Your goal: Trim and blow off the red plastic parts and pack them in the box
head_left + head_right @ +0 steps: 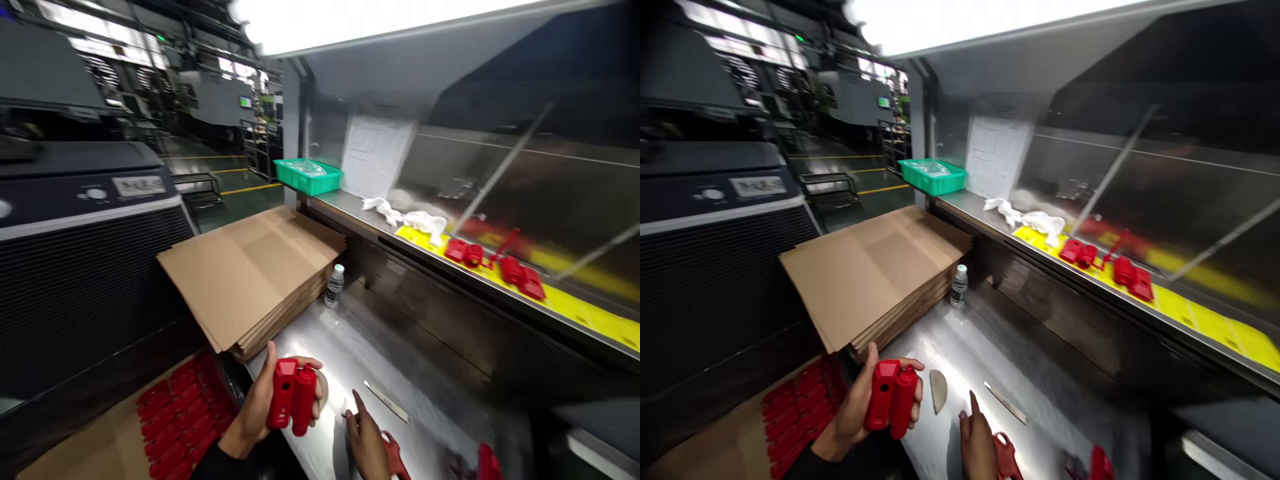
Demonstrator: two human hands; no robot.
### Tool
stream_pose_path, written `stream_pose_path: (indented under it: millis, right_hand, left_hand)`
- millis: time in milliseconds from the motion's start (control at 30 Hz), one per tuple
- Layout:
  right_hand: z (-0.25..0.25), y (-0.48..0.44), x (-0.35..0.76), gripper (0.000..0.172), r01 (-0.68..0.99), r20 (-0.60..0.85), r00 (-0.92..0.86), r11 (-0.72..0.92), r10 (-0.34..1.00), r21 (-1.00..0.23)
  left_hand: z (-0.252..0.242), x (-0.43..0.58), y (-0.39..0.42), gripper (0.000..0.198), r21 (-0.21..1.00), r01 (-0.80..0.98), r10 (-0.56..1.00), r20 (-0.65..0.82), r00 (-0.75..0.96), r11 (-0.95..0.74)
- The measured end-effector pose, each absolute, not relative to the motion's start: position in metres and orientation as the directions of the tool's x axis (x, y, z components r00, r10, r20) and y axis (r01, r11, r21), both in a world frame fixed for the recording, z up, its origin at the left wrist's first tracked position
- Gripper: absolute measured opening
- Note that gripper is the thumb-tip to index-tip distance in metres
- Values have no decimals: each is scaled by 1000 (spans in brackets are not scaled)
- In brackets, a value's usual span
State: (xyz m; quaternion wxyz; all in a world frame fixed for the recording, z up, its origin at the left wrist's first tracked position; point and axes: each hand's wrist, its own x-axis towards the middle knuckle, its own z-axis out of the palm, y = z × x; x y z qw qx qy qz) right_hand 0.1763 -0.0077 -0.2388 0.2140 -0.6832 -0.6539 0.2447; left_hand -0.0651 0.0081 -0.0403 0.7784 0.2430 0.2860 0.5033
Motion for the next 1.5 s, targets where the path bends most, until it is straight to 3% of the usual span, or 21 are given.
stream_pose_path:
  millis: [67,200,267,300,400,467,533,633,700,867,1100,1233,1400,1500]
  right_hand:
    - [-249,-34,218,58,829,-103,114,-151,988,-538]
    - [-261,-91,269,87,873,-188,308,-355,933,-334]
    - [-264,-101,273,85,883,-202,332,-379,921,-278]
    - [-265,-101,272,75,890,-201,323,-369,925,-267]
    - [-264,-94,268,36,912,-193,251,-298,949,-282]
    - [-262,-92,269,23,915,-190,210,-261,959,-307]
    - [-259,-93,273,34,918,-150,189,-229,970,-323]
    - [-252,-97,276,57,932,27,135,-118,990,-343]
    - [-246,-97,275,63,935,131,91,-40,987,-351]
    - [-239,-92,274,68,922,217,49,39,975,-384]
    - [-259,-106,265,67,932,231,110,-20,967,-362]
    - [-263,-105,255,74,931,287,114,-1,951,-366]
    - [-252,-94,261,67,911,265,156,-36,952,-410]
    - [-251,-96,265,69,903,282,188,-53,941,-426]
  left_hand:
    - [-67,-64,12,69,638,-643,906,-286,312,422]
    - [-128,-48,22,69,644,-562,852,-445,276,519]
    - [-151,-36,26,69,656,-507,828,-479,291,558]
    - [-160,-30,28,67,666,-482,822,-488,295,569]
    - [-175,-18,35,62,718,-407,825,-488,284,565]
    - [-179,-17,40,61,749,-364,832,-482,274,553]
    - [-181,-19,43,59,771,-331,838,-479,260,544]
    - [-182,-20,44,57,791,-303,846,-473,247,531]
    - [-180,-18,44,55,797,-303,851,-466,243,523]
    - [-168,-10,44,53,778,-373,863,-460,210,505]
    - [-159,-11,54,47,668,-601,852,-522,42,439]
    - [-162,-5,61,48,655,-616,812,-583,-44,437]
    - [-146,-1,64,37,685,-520,826,-559,74,510]
    - [-137,-6,67,41,629,-580,825,-548,140,517]
